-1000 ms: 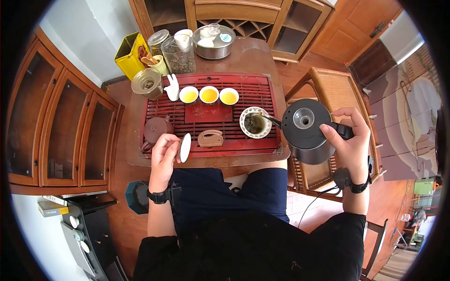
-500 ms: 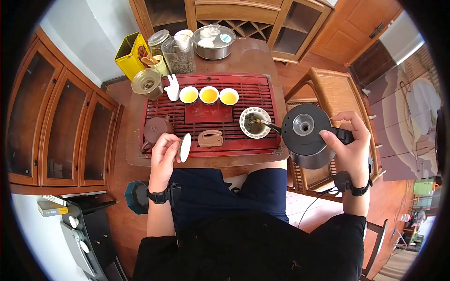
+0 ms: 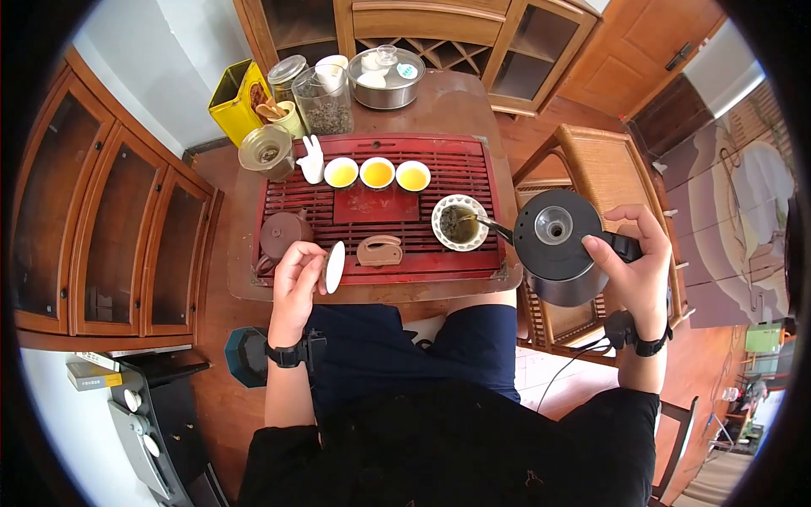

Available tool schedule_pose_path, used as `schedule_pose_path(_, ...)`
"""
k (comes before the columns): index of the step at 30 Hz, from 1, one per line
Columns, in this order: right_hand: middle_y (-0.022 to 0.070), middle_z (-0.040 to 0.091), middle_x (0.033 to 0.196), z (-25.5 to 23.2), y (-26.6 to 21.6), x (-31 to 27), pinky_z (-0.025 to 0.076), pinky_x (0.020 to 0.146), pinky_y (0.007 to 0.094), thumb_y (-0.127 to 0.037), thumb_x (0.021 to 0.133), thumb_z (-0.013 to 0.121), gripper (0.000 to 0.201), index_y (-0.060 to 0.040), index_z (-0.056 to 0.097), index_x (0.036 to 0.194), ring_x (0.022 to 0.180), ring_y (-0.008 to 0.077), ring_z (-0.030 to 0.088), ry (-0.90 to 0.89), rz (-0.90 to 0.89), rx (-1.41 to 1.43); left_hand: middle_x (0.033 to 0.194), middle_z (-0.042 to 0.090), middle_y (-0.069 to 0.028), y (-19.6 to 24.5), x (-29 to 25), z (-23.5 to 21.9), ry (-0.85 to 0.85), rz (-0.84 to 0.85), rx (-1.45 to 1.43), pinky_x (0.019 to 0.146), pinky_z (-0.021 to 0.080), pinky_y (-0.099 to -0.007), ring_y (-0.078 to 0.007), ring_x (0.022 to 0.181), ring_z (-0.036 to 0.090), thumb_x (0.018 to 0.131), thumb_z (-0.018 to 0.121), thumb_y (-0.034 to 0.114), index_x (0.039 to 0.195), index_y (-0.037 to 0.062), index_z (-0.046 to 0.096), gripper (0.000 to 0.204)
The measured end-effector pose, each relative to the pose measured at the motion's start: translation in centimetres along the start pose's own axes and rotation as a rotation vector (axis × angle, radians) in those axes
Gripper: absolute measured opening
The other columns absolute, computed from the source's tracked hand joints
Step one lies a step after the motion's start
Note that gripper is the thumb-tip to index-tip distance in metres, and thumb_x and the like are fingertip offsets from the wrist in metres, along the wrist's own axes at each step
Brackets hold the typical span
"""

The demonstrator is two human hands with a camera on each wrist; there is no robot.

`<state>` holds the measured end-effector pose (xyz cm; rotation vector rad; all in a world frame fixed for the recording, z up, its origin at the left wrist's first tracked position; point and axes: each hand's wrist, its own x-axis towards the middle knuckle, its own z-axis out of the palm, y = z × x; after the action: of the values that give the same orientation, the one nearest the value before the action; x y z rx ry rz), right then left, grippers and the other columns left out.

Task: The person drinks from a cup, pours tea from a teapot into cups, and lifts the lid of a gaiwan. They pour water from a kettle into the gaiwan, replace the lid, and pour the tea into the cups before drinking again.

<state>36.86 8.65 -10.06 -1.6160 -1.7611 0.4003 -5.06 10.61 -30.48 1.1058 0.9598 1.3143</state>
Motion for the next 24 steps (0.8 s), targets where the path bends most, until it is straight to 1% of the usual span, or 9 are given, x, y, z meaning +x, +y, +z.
schedule_pose_path(4, 0.007, 0.075, 0.077, 0.1, 0.2, 0.0, 0.049, 0.068, 0.0205, -0.017, 0.084, 0.088, 0.036, -0.0021, 0.063, 0.107, 0.073, 0.0062, 0.067, 0.014, 0.004, -0.008, 0.091, 0.065, 0.0009, 0.0, 0.0, 0.0, 0.006, -0.002, 0.004, 0.059, 0.043, -0.019, -0.0031, 0.068, 0.054, 0.107, 0.056, 0.015, 0.11, 0.0057, 0.06, 0.011)
schedule_pose_path(7, 0.0075, 0.075, 0.078, 0.2, 0.6, 0.0, 0.05, 0.068, 0.0202, -0.017, 0.084, 0.087, 0.036, -0.0021, 0.063, 0.107, 0.075, 0.0063, 0.068, 0.034, -0.038, -0.016, 0.091, 0.065, 0.001, 0.0, 0.0, 0.0, -0.002, 0.003, 0.008, 0.059, 0.043, -0.019, -0.0032, 0.068, 0.054, 0.107, 0.056, 0.016, 0.11, 0.0057, 0.06, 0.011)
schedule_pose_path(9, 0.0075, 0.075, 0.079, 0.4, 0.8, -0.1, 0.05, 0.067, 0.0197, -0.017, 0.084, 0.088, 0.037, -0.0023, 0.063, 0.107, 0.075, 0.0062, 0.068, 0.042, 0.024, 0.048, 0.09, 0.065, 0.0012, 0.1, -0.1, 0.1, 0.001, -0.002, 0.001, 0.059, 0.043, -0.0191, -0.0033, 0.068, 0.054, 0.107, 0.056, 0.016, 0.11, 0.0057, 0.06, 0.011)
schedule_pose_path(13, 0.0071, 0.075, 0.079, 0.7, 2.2, -0.2, 0.05, 0.067, 0.0195, -0.016, 0.085, 0.087, 0.036, -0.0021, 0.063, 0.108, 0.074, 0.0066, 0.068, 0.083, 0.026, 0.127, 0.088, 0.064, 0.0014, 0.1, -0.1, 0.1, 0.001, -0.007, -0.005, 0.059, 0.043, -0.0191, -0.0034, 0.068, 0.055, 0.107, 0.057, 0.017, 0.11, 0.0057, 0.06, 0.012)
schedule_pose_path(16, 0.0046, 0.073, 0.08, 0.9, 3.5, -0.5, 0.049, 0.065, 0.0182, -0.014, 0.086, 0.086, 0.035, -0.002, 0.062, 0.108, 0.073, 0.0055, 0.066, 0.142, 0.014, 0.201, 0.087, 0.064, 0.0015, 0.1, -0.1, 0.1, 0.005, -0.006, -0.005, 0.06, 0.043, -0.0193, -0.0035, 0.068, 0.055, 0.107, 0.057, 0.017, 0.109, 0.0057, 0.06, 0.012)
schedule_pose_path(19, 0.0015, 0.069, 0.08, 1.2, 4.6, -1.1, 0.046, 0.062, 0.0161, -0.012, 0.087, 0.084, 0.033, -0.0025, 0.06, 0.107, 0.069, 0.003, 0.062, 0.2, 0.037, 0.293, 0.087, 0.06, 0.0035, 0.0, -0.1, 0.2, -0.006, -0.008, 0.056, 0.06, 0.043, -0.0185, -0.0021, 0.072, 0.055, 0.109, 0.053, 0.016, 0.112, 0.0066, 0.058, 0.011)
schedule_pose_path(21, -0.0007, 0.066, 0.08, 1.4, 5.4, -1.6, 0.043, 0.059, 0.0148, -0.01, 0.087, 0.083, 0.032, -0.0035, 0.059, 0.107, 0.067, 0.0011, 0.059, 0.264, 0.053, 0.358, 0.089, 0.06, 0.0033, 0.0, -0.1, 0.1, -0.011, 0.001, 0.064, 0.06, 0.044, -0.019, -0.0024, 0.073, 0.056, 0.108, 0.054, 0.016, 0.111, 0.007, 0.059, 0.01)
schedule_pose_path(22, -0.0012, 0.065, 0.079, 1.8, 6.1, -1.6, 0.04, 0.059, 0.0149, -0.008, 0.089, 0.081, 0.03, -0.0043, 0.058, 0.107, 0.065, 0.0007, 0.056, 0.306, 0.013, 0.366, 0.089, 0.06, 0.0036, 0.1, -0.1, 0.2, -0.013, 0.005, 0.051, 0.06, 0.044, -0.0191, -0.0024, 0.073, 0.056, 0.108, 0.055, 0.015, 0.111, 0.0072, 0.059, 0.01)
schedule_pose_path(24, -0.0013, 0.064, 0.078, 2.0, 7.1, -2.0, 0.039, 0.058, 0.0151, -0.008, 0.09, 0.08, 0.029, -0.0048, 0.057, 0.106, 0.065, 0.0006, 0.054, 0.347, 0.008, 0.402, 0.09, 0.06, 0.0044, 0.6, -0.2, 0.6, -0.007, 0.004, 0.045, 0.06, 0.042, -0.0187, -0.0019, 0.075, 0.055, 0.107, 0.055, 0.014, 0.109, 0.0076, 0.059, 0.008)
